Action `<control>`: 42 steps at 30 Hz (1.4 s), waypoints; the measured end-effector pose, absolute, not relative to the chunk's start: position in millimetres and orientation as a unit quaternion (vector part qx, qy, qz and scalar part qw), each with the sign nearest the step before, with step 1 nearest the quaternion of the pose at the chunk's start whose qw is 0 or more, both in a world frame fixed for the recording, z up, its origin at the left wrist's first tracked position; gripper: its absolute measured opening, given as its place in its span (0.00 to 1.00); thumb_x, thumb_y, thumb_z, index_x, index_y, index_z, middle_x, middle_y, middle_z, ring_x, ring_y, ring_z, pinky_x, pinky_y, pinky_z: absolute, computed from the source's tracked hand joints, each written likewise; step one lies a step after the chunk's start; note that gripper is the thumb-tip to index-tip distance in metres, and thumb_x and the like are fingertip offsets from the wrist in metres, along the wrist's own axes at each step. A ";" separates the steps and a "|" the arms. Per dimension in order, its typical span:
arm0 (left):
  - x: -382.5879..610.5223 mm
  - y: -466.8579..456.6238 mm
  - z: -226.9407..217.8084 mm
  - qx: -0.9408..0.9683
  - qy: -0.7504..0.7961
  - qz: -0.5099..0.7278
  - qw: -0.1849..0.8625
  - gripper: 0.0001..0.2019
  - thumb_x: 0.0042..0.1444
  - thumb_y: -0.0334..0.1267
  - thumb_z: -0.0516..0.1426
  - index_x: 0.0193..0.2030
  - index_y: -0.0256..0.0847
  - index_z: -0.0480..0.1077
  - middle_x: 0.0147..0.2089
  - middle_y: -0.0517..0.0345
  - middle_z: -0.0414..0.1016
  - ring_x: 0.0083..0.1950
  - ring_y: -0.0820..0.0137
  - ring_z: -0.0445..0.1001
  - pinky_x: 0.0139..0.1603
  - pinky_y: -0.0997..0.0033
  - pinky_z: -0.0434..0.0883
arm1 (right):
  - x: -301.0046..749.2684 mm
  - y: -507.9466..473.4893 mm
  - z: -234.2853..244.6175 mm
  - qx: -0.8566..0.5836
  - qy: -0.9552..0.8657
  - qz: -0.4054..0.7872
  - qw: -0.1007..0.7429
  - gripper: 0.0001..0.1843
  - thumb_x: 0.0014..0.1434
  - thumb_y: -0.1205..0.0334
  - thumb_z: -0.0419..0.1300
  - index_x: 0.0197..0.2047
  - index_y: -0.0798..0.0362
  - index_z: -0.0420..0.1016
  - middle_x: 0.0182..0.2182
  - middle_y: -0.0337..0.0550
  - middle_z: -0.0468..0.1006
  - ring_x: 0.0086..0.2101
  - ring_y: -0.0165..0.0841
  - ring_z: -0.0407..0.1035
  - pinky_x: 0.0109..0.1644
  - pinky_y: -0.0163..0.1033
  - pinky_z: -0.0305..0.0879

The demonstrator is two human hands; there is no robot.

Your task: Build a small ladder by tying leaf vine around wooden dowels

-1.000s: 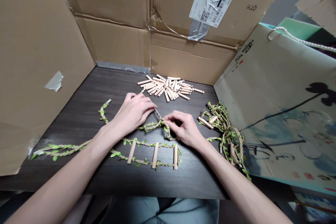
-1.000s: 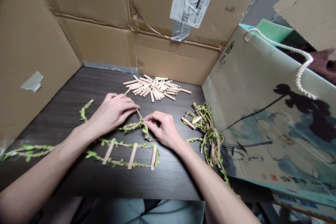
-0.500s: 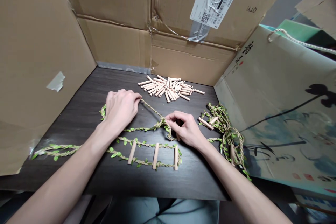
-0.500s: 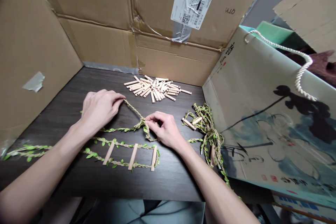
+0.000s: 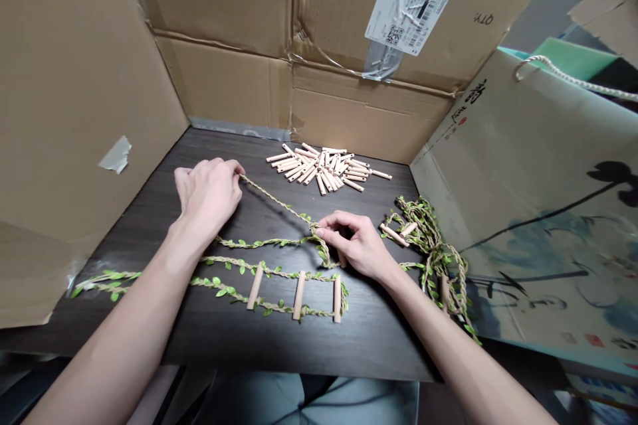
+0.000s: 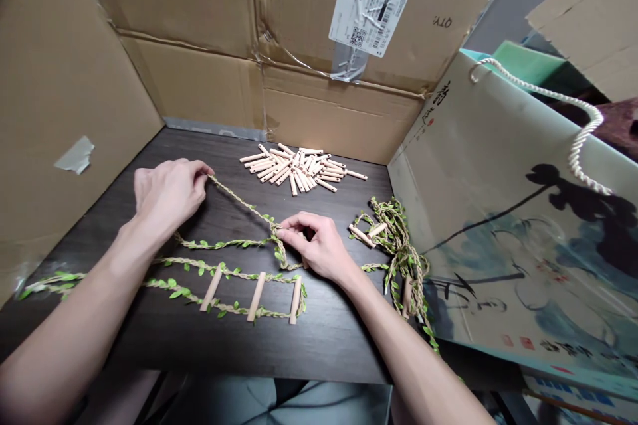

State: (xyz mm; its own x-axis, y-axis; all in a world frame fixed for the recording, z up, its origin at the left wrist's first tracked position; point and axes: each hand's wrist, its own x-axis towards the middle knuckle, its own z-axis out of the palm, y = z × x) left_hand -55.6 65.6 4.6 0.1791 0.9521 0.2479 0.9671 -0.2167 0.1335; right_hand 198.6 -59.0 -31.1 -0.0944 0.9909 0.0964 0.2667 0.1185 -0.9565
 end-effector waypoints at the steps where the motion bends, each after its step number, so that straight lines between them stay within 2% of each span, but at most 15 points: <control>1: -57.4 66.4 4.6 -0.764 -0.629 -0.142 0.024 0.16 0.67 0.38 0.49 0.46 0.42 0.79 0.48 0.44 0.82 0.54 0.48 0.75 0.56 0.46 0.65 | 198.4 -59.4 -31.1 -0.516 -0.602 0.431 0.431 0.14 0.64 0.50 0.67 0.38 0.54 0.82 0.28 0.39 0.76 0.23 0.27 0.64 0.26 0.33 0.58; 4: -60.5 67.6 3.9 -0.760 -0.634 -0.144 0.015 0.16 0.68 0.38 0.49 0.46 0.41 0.79 0.47 0.43 0.81 0.55 0.47 0.75 0.58 0.43 0.65 | 198.0 -59.9 -31.8 -0.517 -0.593 0.445 0.429 0.16 0.63 0.48 0.67 0.39 0.54 0.82 0.29 0.39 0.76 0.21 0.25 0.61 0.23 0.32 0.56; 6: -58.9 66.3 3.5 -0.766 -0.624 -0.153 0.020 0.17 0.67 0.37 0.48 0.49 0.39 0.79 0.51 0.40 0.80 0.58 0.44 0.74 0.60 0.38 0.64 | 197.7 -59.7 -32.2 -0.517 -0.592 0.446 0.429 0.17 0.63 0.47 0.67 0.39 0.54 0.82 0.29 0.39 0.75 0.20 0.24 0.61 0.22 0.32 0.56; 9: -48.2 59.4 3.4 -0.838 -0.514 -0.184 0.003 0.21 0.66 0.34 0.49 0.62 0.38 0.73 0.69 0.38 0.70 0.70 0.44 0.64 0.68 0.35 0.58 | 197.4 -59.3 -31.7 -0.519 -0.589 0.452 0.425 0.18 0.63 0.46 0.68 0.39 0.54 0.81 0.28 0.39 0.75 0.20 0.24 0.61 0.22 0.32 0.56; 11: -36.1 51.2 2.8 -0.908 -0.374 -0.174 -0.078 0.23 0.66 0.35 0.51 0.67 0.41 0.68 0.75 0.45 0.62 0.75 0.52 0.60 0.74 0.40 0.54 | 197.4 -59.0 -30.7 -0.521 -0.586 0.457 0.421 0.20 0.62 0.43 0.68 0.39 0.54 0.81 0.27 0.38 0.75 0.20 0.24 0.60 0.22 0.32 0.55; 12: -29.4 46.3 2.0 -0.928 -0.311 -0.158 -0.133 0.22 0.68 0.36 0.51 0.67 0.44 0.69 0.74 0.49 0.65 0.74 0.56 0.62 0.75 0.43 0.53 | 197.5 -58.9 -30.2 -0.521 -0.585 0.456 0.422 0.21 0.62 0.43 0.68 0.39 0.54 0.81 0.27 0.38 0.74 0.20 0.25 0.60 0.23 0.33 0.56; 14: -16.5 36.6 -0.7 -0.938 -0.238 -0.127 -0.218 0.18 0.70 0.38 0.50 0.62 0.45 0.72 0.64 0.53 0.76 0.67 0.60 0.71 0.76 0.47 0.52 | 197.7 -58.4 -29.5 -0.521 -0.588 0.448 0.427 0.22 0.62 0.42 0.68 0.39 0.55 0.81 0.27 0.38 0.74 0.22 0.25 0.61 0.24 0.33 0.57; 15: -11.1 32.3 -2.5 -0.934 -0.231 -0.126 -0.240 0.16 0.71 0.39 0.50 0.58 0.44 0.75 0.58 0.53 0.80 0.61 0.61 0.75 0.74 0.50 0.56 | 197.8 -58.0 -29.3 -0.521 -0.589 0.444 0.429 0.22 0.62 0.42 0.67 0.40 0.55 0.81 0.28 0.38 0.74 0.23 0.26 0.62 0.25 0.33 0.58; 17: -3.4 26.4 -5.6 -0.924 -0.242 -0.133 -0.264 0.15 0.72 0.40 0.48 0.51 0.42 0.76 0.50 0.53 0.82 0.52 0.63 0.77 0.63 0.58 0.66 | 198.0 -57.1 -29.8 -0.520 -0.590 0.440 0.434 0.22 0.62 0.42 0.68 0.40 0.55 0.82 0.28 0.38 0.74 0.25 0.27 0.62 0.28 0.33 0.59; 20: 0.8 23.9 -7.2 -0.910 -0.284 -0.139 -0.267 0.15 0.71 0.38 0.46 0.43 0.40 0.74 0.43 0.52 0.79 0.43 0.64 0.75 0.47 0.64 0.68 | 198.3 -55.9 -31.9 -0.515 -0.584 0.444 0.443 0.20 0.62 0.44 0.68 0.39 0.55 0.82 0.27 0.38 0.73 0.27 0.28 0.62 0.29 0.33 0.58; 26: -0.6 26.6 -2.7 -0.895 -0.346 -0.144 -0.243 0.14 0.67 0.38 0.48 0.30 0.41 0.66 0.34 0.57 0.72 0.34 0.66 0.67 0.37 0.66 0.59 | 198.8 -56.9 -33.4 -0.512 -0.562 0.481 0.438 0.21 0.62 0.43 0.67 0.43 0.55 0.82 0.26 0.38 0.73 0.21 0.25 0.59 0.23 0.33 0.55; 29: -0.9 27.2 -2.4 -0.881 -0.355 -0.159 -0.268 0.16 0.66 0.40 0.48 0.26 0.41 0.62 0.29 0.60 0.68 0.31 0.68 0.63 0.34 0.67 0.55 | 198.6 -57.7 -31.7 -0.511 -0.560 0.487 0.433 0.22 0.62 0.42 0.68 0.43 0.55 0.82 0.25 0.37 0.73 0.20 0.24 0.57 0.22 0.33 0.54; 33: -0.3 25.8 -0.7 -0.849 -0.369 -0.186 -0.328 0.19 0.64 0.46 0.53 0.24 0.40 0.59 0.23 0.65 0.58 0.28 0.72 0.56 0.32 0.69 0.52 | 198.6 -57.2 -30.6 -0.509 -0.581 0.470 0.426 0.20 0.64 0.45 0.67 0.42 0.55 0.83 0.25 0.37 0.72 0.22 0.25 0.57 0.24 0.33 0.54; 37: 0.6 24.6 1.3 -0.831 -0.361 -0.207 -0.370 0.18 0.62 0.47 0.55 0.25 0.40 0.58 0.23 0.67 0.54 0.28 0.74 0.53 0.31 0.71 0.50 | 199.3 -56.3 -31.7 -0.509 -0.605 0.442 0.423 0.18 0.65 0.47 0.65 0.44 0.55 0.84 0.26 0.36 0.71 0.24 0.26 0.57 0.27 0.33 0.54; 42: -0.1 27.6 -1.5 -0.829 -0.364 -0.220 -0.362 0.20 0.60 0.49 0.57 0.25 0.41 0.55 0.24 0.67 0.53 0.28 0.75 0.52 0.31 0.72 0.51 | 200.2 -56.1 -32.4 -0.514 -0.612 0.432 0.417 0.20 0.66 0.46 0.64 0.46 0.55 0.84 0.26 0.37 0.72 0.26 0.28 0.57 0.28 0.34 0.53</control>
